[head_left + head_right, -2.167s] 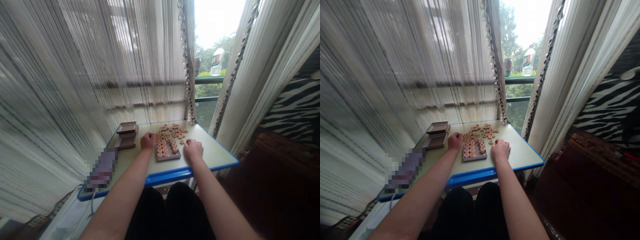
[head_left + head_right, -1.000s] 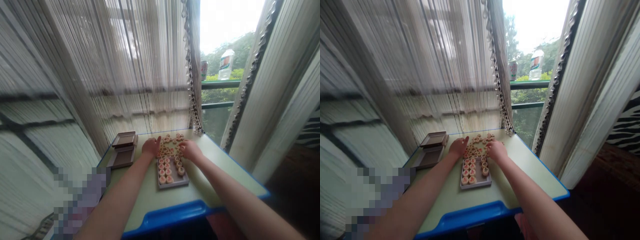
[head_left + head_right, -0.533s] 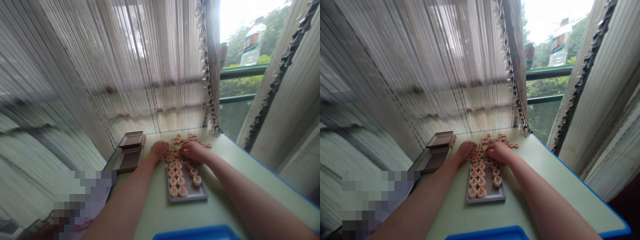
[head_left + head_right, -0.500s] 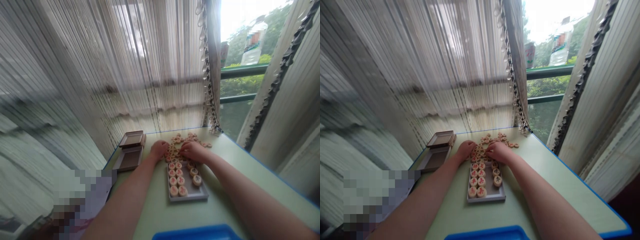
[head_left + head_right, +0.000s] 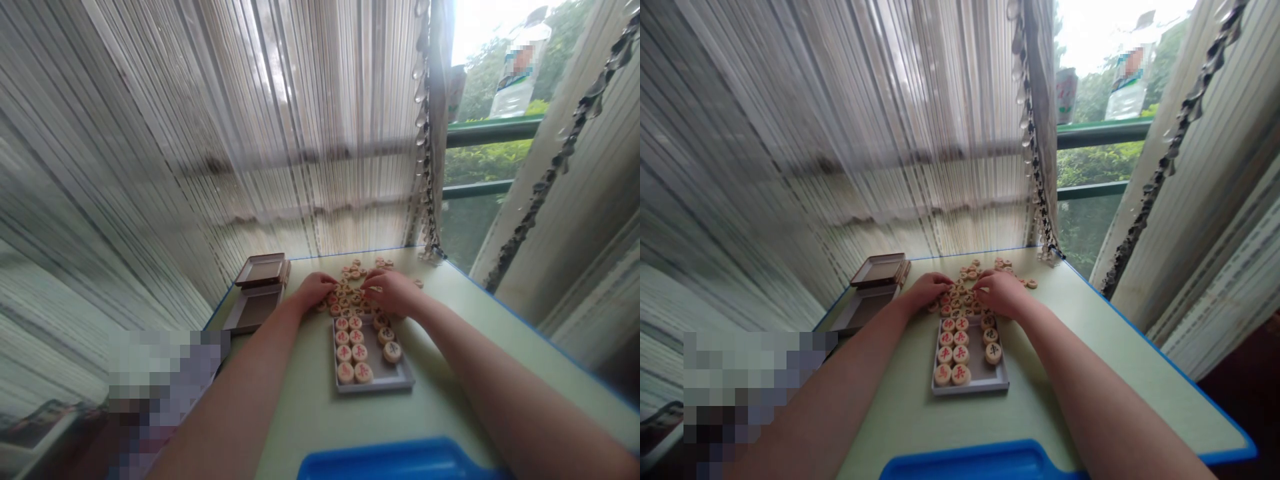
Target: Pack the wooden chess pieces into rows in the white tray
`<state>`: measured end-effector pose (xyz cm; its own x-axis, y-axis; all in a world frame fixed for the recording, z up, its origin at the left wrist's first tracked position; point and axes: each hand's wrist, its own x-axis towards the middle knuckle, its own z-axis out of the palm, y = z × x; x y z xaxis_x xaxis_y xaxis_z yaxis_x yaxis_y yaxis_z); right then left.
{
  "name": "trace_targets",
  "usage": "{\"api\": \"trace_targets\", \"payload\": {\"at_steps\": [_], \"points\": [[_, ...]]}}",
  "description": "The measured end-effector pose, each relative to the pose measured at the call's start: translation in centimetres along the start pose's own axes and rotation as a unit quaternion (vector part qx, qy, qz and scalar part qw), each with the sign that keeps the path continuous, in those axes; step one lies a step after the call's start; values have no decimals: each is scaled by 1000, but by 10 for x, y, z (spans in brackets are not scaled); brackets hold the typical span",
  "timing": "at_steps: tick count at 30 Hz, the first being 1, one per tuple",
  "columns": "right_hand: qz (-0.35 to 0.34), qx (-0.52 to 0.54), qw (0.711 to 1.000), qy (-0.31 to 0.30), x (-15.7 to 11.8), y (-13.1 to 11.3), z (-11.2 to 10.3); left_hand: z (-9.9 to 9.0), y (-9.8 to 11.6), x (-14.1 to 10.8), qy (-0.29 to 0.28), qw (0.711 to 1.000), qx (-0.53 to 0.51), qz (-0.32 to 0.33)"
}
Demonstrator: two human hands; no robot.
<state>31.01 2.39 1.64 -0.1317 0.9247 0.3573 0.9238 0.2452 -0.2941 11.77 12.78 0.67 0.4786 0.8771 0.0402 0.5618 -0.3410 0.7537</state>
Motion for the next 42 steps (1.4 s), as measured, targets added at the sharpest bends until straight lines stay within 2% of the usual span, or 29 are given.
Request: {"api": "trace_targets", "payload": {"at_steps": [3,6,10,14,19,23,30,36,42], "points": [[102,-63,992,45,0,16,5,-1,-1,0,-5,998,49,38],[164,-95,981,38,0,31,12,0,-1,1,20,993,112,40],[138,-49,989,-12,0,39,17,3,2,1,51,985,160,32],[124,-43,991,0,1,36,17,4,3,0,58,983,173,23],[54,-44,998,10,1,41,15,5,4,3,59,981,183,11],[62,-46,996,46,2,44,14,4,4,4,54,980,189,34],[76,-47,996,23,1,40,13,4,5,3,43,976,214,11],[82,-40,995,34,-1,43,13,3,2,3,35,978,203,29],[60,-26,998,25,-2,42,12,3,2,3,35,981,190,34]]}}
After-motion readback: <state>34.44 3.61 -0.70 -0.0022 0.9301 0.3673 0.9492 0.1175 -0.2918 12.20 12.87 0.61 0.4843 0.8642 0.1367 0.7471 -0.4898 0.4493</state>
